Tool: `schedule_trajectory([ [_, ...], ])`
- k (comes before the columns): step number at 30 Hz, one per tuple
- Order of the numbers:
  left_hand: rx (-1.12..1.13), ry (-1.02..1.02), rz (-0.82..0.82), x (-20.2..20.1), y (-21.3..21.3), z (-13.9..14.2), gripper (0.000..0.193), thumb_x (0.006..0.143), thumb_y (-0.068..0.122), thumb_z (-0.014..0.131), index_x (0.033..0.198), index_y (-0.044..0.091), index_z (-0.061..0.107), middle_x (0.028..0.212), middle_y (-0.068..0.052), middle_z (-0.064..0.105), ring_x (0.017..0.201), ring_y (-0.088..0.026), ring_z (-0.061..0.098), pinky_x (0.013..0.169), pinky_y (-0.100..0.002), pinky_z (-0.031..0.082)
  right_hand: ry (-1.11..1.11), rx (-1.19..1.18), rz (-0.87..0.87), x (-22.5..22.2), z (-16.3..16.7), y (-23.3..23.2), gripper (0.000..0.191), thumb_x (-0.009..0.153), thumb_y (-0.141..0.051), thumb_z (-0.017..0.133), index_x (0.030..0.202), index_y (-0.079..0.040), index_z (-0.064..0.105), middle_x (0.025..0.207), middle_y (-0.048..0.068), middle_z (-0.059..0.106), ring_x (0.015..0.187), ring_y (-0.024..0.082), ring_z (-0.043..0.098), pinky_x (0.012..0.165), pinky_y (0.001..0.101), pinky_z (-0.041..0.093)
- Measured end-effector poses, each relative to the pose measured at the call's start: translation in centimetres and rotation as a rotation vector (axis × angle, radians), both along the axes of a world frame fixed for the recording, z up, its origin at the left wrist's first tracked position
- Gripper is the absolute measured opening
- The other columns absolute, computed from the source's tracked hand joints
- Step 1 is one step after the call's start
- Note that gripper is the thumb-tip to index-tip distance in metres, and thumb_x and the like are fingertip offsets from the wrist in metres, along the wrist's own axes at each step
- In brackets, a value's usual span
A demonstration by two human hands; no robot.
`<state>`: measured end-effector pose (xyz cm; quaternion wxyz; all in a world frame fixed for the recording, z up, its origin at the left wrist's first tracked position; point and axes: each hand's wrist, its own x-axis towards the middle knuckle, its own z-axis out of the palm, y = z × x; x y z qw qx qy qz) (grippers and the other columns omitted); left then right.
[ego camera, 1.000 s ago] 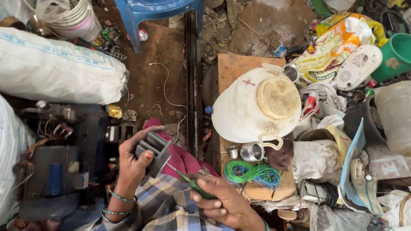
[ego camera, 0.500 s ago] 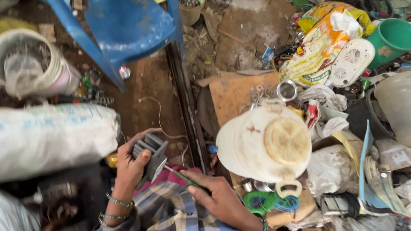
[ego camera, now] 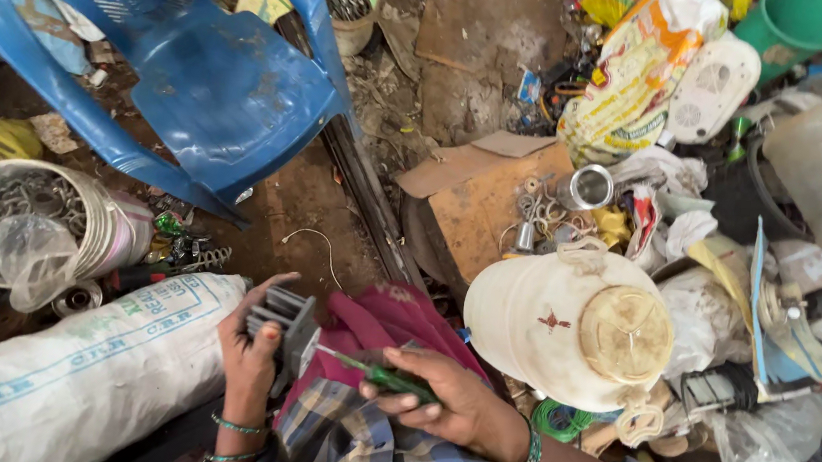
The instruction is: The person sits on the ground holding a small metal component in one hand and uses a green-handled screwdriver to turn screws on it. They walk through the cluttered workshop while continuing to work on the part, at one point resting it on a cardboard box on the ground.
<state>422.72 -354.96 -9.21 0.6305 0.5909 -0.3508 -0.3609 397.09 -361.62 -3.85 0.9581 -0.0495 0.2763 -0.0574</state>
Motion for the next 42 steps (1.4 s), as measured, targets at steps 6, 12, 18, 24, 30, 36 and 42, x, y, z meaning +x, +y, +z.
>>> schedule_trajectory([
  [6, 0.015, 0.037, -0.147, 1.0, -6.3, 1.0, 0.086, 0.084, 0.077, 0.065, 0.122, 0.000, 0.072, 0.101, -0.004, 0.070, 0.093, -0.011, 0.063, 0.085, -0.027, 0.051, 0.027, -0.055, -0.017, 0.1, 0.0, -3.4, 0.032, 0.113, -0.024, 0.058, 0.138, -0.004, 0.056, 0.089, 0.005, 0.058, 0.054, -0.001, 0.039, 0.044, 0.0136, 0.031],
  [12, 0.045, 0.029, -0.238, 1.8, -12.9, 2.9, 0.079, 0.083, 0.068, 0.070, 0.124, 0.000, 0.071, 0.097, -0.004, 0.071, 0.090, -0.011, 0.064, 0.082, -0.028, 0.053, 0.316, -1.371, 0.056, 2.1, 3.9, -9.3, 0.041, 0.109, -0.019, 0.058, 0.144, 0.001, 0.057, 0.114, 0.020, 0.067, 0.094, 0.023, 0.061, 0.076, 0.0316, 0.047],
  [18, 0.016, -0.004, -0.276, 2.7, -18.9, 3.7, 0.075, 0.086, 0.064, 0.070, 0.124, -0.001, 0.070, 0.104, -0.005, 0.072, 0.096, -0.011, 0.064, 0.086, -0.028, 0.052, 0.548, -1.741, 0.204, 3.3, 6.5, -13.8, 0.044, 0.104, -0.021, 0.060, 0.143, 0.000, 0.058, 0.131, 0.020, 0.070, 0.122, 0.029, 0.066, 0.102, 0.0385, 0.051],
  [24, 0.045, 0.014, -0.193, 4.9, -21.8, 3.0, 0.082, 0.087, 0.072, 0.065, 0.123, -0.001, 0.070, 0.105, -0.006, 0.072, 0.097, -0.013, 0.065, 0.089, -0.029, 0.052, 0.296, -0.945, 0.110, 5.3, 6.0, -18.5, 0.052, 0.105, -0.019, 0.060, 0.153, -0.001, 0.051, 0.097, 0.015, 0.071, 0.071, 0.008, 0.053, 0.065, 0.0223, 0.044],
  [30, 0.076, 0.051, -0.146, 7.8, -26.3, 1.9, 0.084, 0.088, 0.074, 0.062, 0.123, -0.001, 0.071, 0.100, -0.005, 0.071, 0.092, -0.012, 0.065, 0.085, -0.029, 0.052, -0.062, 0.022, -0.188, 7.3, 4.2, -22.8, 0.052, 0.101, -0.018, 0.057, 0.150, -0.002, 0.046, 0.104, 0.011, 0.067, 0.061, 0.003, 0.043, 0.040, 0.0120, 0.030],
  [36, 0.048, 0.021, -0.280, 11.9, -33.9, 1.9, 0.082, 0.090, 0.072, 0.064, 0.125, -0.002, 0.071, 0.099, -0.005, 0.070, 0.093, -0.012, 0.062, 0.086, -0.029, 0.051, 0.085, -0.105, -0.229, 11.4, 3.7, -27.2, 0.047, 0.105, -0.010, 0.057, 0.151, -0.004, 0.050, 0.099, 0.007, 0.064, 0.054, 0.000, 0.037, 0.040, 0.0136, 0.026],
  [42, -0.009, 0.080, -0.344, 16.5, -40.3, 3.2, 0.080, 0.089, 0.070, 0.065, 0.124, -0.002, 0.070, 0.105, -0.005, 0.072, 0.098, -0.012, 0.065, 0.092, -0.029, 0.052, 0.303, -0.584, -0.133, 16.7, 6.5, -31.9, 0.048, 0.108, -0.017, 0.058, 0.155, -0.006, 0.054, 0.093, 0.005, 0.060, 0.058, 0.002, 0.042, 0.047, 0.0169, 0.032],
])
